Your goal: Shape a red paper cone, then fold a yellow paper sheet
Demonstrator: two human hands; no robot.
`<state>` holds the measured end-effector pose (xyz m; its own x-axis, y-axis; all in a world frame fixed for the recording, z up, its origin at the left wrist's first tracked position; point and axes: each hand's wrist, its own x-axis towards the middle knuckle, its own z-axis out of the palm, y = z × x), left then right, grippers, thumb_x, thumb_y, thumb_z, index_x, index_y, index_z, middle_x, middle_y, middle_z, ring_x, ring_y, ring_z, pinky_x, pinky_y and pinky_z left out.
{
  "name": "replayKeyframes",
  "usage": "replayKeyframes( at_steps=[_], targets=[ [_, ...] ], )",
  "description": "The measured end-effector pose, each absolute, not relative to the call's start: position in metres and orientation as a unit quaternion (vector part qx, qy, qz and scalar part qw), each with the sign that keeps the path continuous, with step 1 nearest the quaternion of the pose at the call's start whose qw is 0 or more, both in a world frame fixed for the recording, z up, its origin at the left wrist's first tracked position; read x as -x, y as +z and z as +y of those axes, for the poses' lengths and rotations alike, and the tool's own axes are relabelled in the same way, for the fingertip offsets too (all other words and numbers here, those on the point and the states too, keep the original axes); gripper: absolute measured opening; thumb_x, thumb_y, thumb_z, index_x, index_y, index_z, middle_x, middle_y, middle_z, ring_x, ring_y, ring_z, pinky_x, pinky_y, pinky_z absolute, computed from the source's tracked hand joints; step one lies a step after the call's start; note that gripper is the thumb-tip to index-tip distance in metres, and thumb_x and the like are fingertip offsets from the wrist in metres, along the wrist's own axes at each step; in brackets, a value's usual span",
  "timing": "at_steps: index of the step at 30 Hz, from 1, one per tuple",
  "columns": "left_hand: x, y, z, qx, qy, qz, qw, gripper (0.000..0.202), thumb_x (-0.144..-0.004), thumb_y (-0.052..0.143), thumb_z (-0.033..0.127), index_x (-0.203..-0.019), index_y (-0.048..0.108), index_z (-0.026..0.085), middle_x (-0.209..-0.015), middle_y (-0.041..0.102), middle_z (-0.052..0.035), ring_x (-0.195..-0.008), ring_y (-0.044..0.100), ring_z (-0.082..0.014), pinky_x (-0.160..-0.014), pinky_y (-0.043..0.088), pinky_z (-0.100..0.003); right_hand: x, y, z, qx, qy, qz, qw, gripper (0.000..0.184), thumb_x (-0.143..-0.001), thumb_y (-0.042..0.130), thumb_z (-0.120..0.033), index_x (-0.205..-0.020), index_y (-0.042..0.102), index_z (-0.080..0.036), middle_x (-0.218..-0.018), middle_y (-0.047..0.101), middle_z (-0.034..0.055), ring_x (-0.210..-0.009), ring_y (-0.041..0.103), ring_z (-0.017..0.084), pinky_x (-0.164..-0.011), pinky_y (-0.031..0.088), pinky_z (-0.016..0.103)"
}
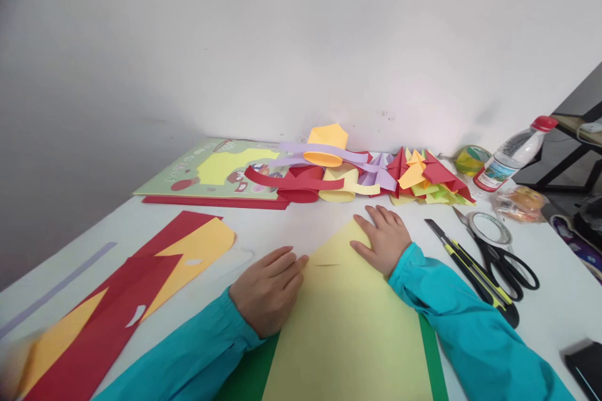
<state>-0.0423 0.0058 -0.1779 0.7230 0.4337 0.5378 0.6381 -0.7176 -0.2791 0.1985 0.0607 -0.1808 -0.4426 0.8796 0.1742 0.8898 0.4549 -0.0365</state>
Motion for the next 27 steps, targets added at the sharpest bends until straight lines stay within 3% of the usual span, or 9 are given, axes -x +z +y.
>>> replayKeyframes(
  at_steps=[8, 15, 18, 21, 24, 27],
  targets=[
    [0.041, -0.18, 0.007, 0.899, -0.253, -0.275, 0.229, 0.038, -0.083, 0.038, 0.012, -0.051, 0.057, 0.015, -0.054, 0.052, -0.0096, -0.057, 0.04, -0.0177, -0.058, 0.043, -0.034, -0.199, -0.181, 0.061, 0.522, -0.029, -0.849, 0.084, 0.055, -0.087, 0.041, -0.054, -0.134, 0.046, -0.027, -0.141, 0.043, 0.0101, -0.129, 0.035, 0.032, -0.101, 0.031, 0.046],
    [0.045, -0.174, 0.013, 0.883, -0.266, -0.316, 0.223, 0.033, -0.079, 0.04, 0.012, -0.048, 0.051, 0.017, -0.051, 0.048, -0.0074, -0.055, 0.037, -0.0177, -0.055, 0.041, -0.033, -0.199, -0.181, 0.061, 0.52, -0.026, -0.85, 0.084, 0.055, -0.087, 0.041, -0.054, -0.135, 0.046, -0.026, -0.141, 0.043, 0.0107, -0.129, 0.034, 0.032, -0.101, 0.03, 0.047],
    [0.045, -0.17, 0.019, 0.872, -0.278, -0.348, 0.205, 0.024, -0.077, 0.043, 0.011, -0.059, 0.059, 0.014, -0.06, 0.058, -0.01, -0.063, 0.044, -0.0193, -0.058, 0.045, -0.033, -0.198, -0.181, 0.061, 0.522, -0.023, -0.849, 0.082, 0.056, -0.087, 0.042, -0.054, -0.135, 0.046, -0.026, -0.141, 0.042, 0.0114, -0.129, 0.034, 0.032, -0.101, 0.029, 0.047],
    [0.035, -0.172, 0.023, 0.869, -0.294, -0.357, 0.176, 0.022, -0.08, 0.043, 0.01, -0.079, 0.065, 0.009, -0.086, 0.068, -0.0142, -0.083, 0.053, -0.0229, -0.073, 0.05, -0.037, -0.197, -0.179, 0.06, 0.525, -0.018, -0.848, 0.079, 0.061, -0.084, 0.044, -0.059, -0.135, 0.046, -0.025, -0.141, 0.042, 0.0122, -0.129, 0.034, 0.033, -0.101, 0.028, 0.048],
    [0.018, -0.178, 0.025, 0.889, -0.271, -0.34, 0.142, 0.027, -0.086, 0.041, 0.014, -0.096, 0.066, 0.009, -0.104, 0.067, -0.0142, -0.097, 0.056, -0.0238, -0.084, 0.05, -0.04, -0.197, -0.177, 0.059, 0.523, -0.017, -0.848, 0.082, 0.064, -0.082, 0.046, -0.061, -0.135, 0.046, -0.025, -0.141, 0.042, 0.0121, -0.128, 0.034, 0.033, -0.102, 0.028, 0.047],
    [0.003, -0.184, 0.028, 0.902, -0.236, -0.338, 0.125, 0.029, -0.087, 0.042, 0.016, -0.103, 0.064, 0.007, -0.109, 0.066, -0.0148, -0.099, 0.056, -0.0245, -0.085, 0.05, -0.039, -0.197, -0.177, 0.059, 0.52, -0.022, -0.849, 0.089, 0.063, -0.082, 0.046, -0.06, -0.134, 0.046, -0.025, -0.141, 0.043, 0.0119, -0.128, 0.034, 0.033, -0.102, 0.028, 0.047]
  ],
)
